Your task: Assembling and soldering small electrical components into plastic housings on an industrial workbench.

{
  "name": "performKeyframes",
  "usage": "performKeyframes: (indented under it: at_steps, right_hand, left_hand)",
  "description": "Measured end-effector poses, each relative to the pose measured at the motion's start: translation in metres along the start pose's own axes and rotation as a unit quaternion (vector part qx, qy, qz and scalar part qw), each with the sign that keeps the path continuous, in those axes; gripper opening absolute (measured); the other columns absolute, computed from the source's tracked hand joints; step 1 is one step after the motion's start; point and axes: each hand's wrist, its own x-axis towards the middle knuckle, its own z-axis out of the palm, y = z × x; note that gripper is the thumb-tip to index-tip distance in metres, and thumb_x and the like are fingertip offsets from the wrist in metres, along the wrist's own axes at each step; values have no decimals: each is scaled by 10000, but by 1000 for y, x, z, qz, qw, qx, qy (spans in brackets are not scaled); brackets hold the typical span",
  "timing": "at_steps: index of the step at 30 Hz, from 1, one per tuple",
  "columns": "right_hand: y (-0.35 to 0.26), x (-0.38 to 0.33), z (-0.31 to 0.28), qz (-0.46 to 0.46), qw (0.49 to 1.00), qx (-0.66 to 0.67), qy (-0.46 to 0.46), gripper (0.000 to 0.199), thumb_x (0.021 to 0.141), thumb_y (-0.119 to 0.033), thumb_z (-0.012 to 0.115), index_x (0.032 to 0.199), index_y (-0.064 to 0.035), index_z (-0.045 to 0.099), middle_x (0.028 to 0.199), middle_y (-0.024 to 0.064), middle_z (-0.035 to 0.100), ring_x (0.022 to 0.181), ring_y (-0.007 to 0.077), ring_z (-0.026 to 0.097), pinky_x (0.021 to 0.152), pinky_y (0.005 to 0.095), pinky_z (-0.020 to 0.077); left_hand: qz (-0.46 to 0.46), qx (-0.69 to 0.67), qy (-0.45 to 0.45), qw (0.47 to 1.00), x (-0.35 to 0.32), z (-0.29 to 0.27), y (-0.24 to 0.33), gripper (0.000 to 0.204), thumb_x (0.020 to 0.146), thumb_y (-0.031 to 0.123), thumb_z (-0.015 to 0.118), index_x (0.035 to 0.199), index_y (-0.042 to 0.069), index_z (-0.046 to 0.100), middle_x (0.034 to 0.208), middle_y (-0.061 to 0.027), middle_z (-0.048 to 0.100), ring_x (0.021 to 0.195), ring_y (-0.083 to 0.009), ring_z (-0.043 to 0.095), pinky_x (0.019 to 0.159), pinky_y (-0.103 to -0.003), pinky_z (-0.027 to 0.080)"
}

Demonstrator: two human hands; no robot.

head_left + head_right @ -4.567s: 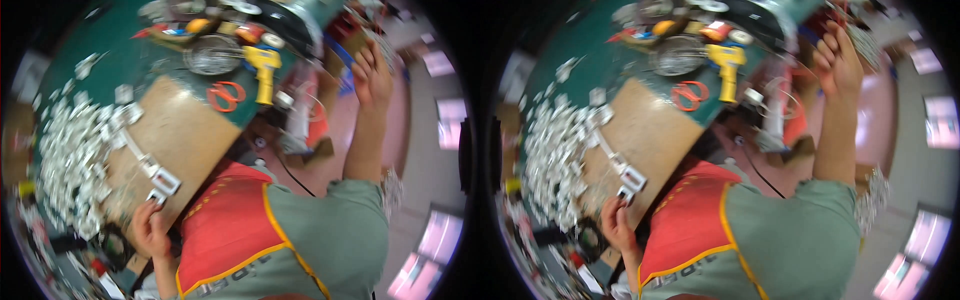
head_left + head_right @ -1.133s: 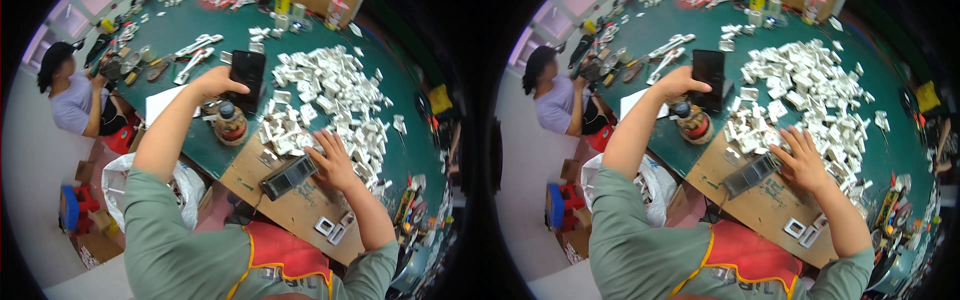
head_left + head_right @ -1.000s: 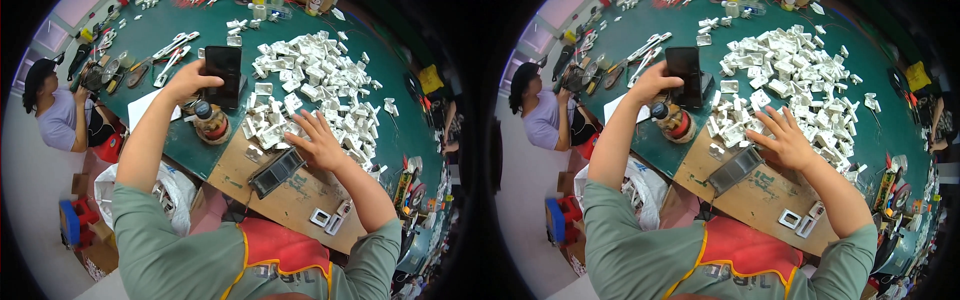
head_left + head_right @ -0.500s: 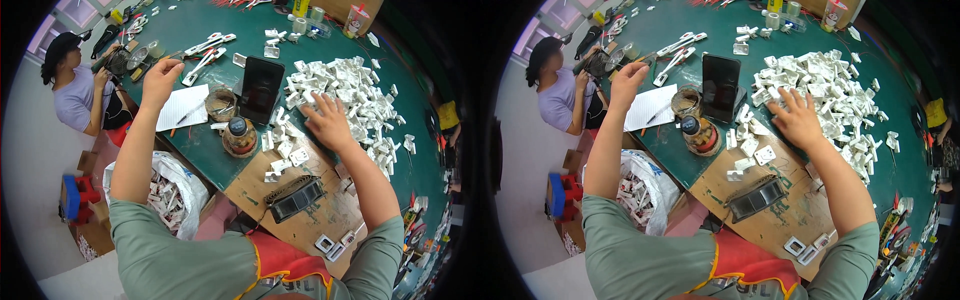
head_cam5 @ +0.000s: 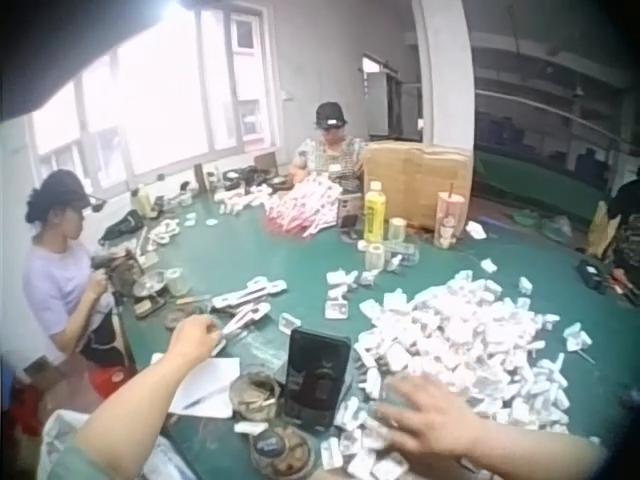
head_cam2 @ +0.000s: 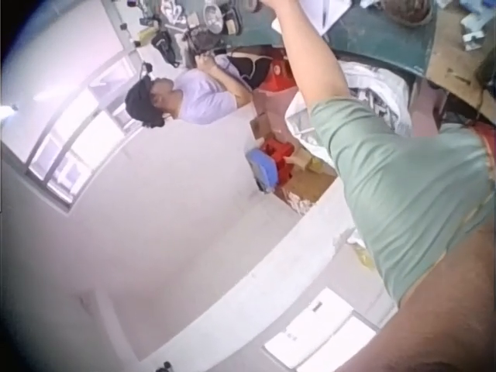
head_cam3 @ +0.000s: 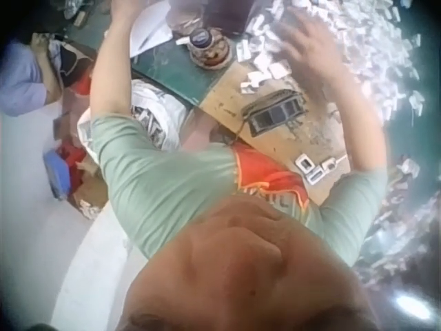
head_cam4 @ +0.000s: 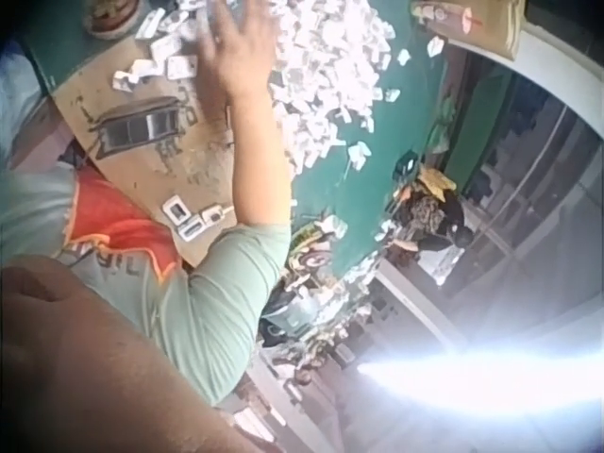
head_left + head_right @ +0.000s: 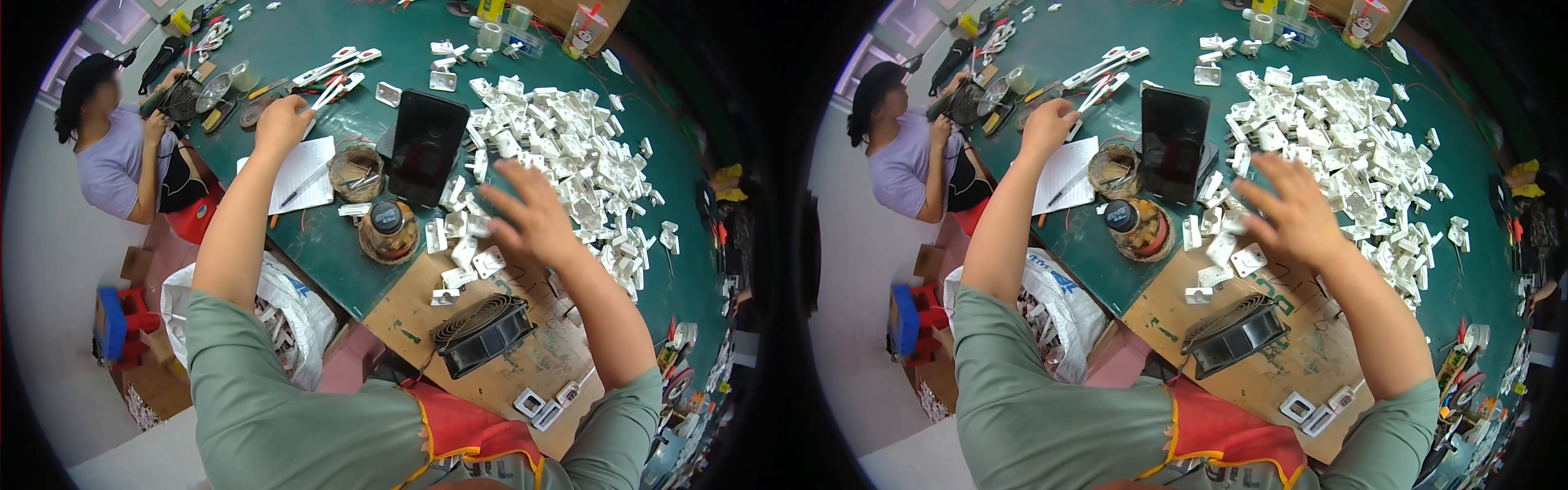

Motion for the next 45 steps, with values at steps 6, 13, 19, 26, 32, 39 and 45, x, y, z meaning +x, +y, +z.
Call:
performKeyframes:
  at_steps: [6, 13, 19, 26, 32, 39, 45]
  right_hand:
    - [-12, -3, 2, -110, 988, 94, -57, 579, 816, -489, 653, 1301, -195, 538, 1402, 140, 444, 1313, 355, 398, 1101, 534, 276]
    - [-9, 8, 11, -154, 982, 100, -37, 531, 826, -502, 644, 1266, -214, 568, 1397, 145, 448, 1317, 360, 400, 1104, 537, 263]
    - [30, 18, 25, 9, 997, -33, 65, 356, 855, -313, 647, 1176, -162, 620, 1317, 147, 514, 1240, 351, 470, 1046, 484, 370]
    - [-16, 11, 0, -138, 987, 87, 5, 500, 824, -456, 657, 1221, -158, 596, 1322, 145, 506, 1265, 350, 457, 1067, 534, 333]
    - [-18, 17, 13, -136, 988, 65, -38, 534, 826, -523, 628, 1237, -182, 590, 1308, 134, 519, 1285, 334, 437, 1100, 540, 280]
    - [26, 7, 21, 66, 993, -93, 27, 391, 873, -367, 618, 1207, -163, 617, 1306, 125, 531, 1287, 337, 432, 1096, 496, 310]
    - [13, 1, -8, 71, 991, -43, 104, 387, 826, -267, 697, 1178, -127, 621, 1303, 131, 531, 1245, 342, 479, 1057, 473, 368]
  left_hand:
    - [56, -63, 46, 995, 5, 7, 10, 318, 838, 296, 660, 1043, 56, 694, 1026, -140, 673, 986, -292, 629, 875, -384, 480]
    - [105, -90, 68, 988, -17, -20, 35, 315, 835, 298, 670, 1020, 44, 694, 981, -140, 668, 947, -273, 631, 843, -356, 485]
    - [25, -47, 27, 998, -10, -17, 10, 333, 838, 304, 659, 1051, 50, 688, 991, -147, 676, 929, -286, 644, 821, -374, 494]
    - [-15, -7, -4, 1000, 6, 7, -2, 367, 812, 317, 685, 1103, 93, 678, 1087, -137, 680, 1038, -292, 638, 888, -391, 490]
    - [-3, 75, -53, 996, 16, 15, 6, 271, 825, 300, 670, 1039, 138, 700, 971, -132, 698, 936, -318, 656, 821, -429, 505]
    - [34, -55, 94, 993, 9, -4, 20, 253, 827, 282, 681, 1007, 107, 710, 887, -119, 705, 820, -282, 675, 757, -370, 515]
    - [63, -426, 99, 897, -19, -47, 52, 189, 787, 148, 761, 941, 47, 717, 804, -15, 679, 743, -96, 614, 676, -229, 467]
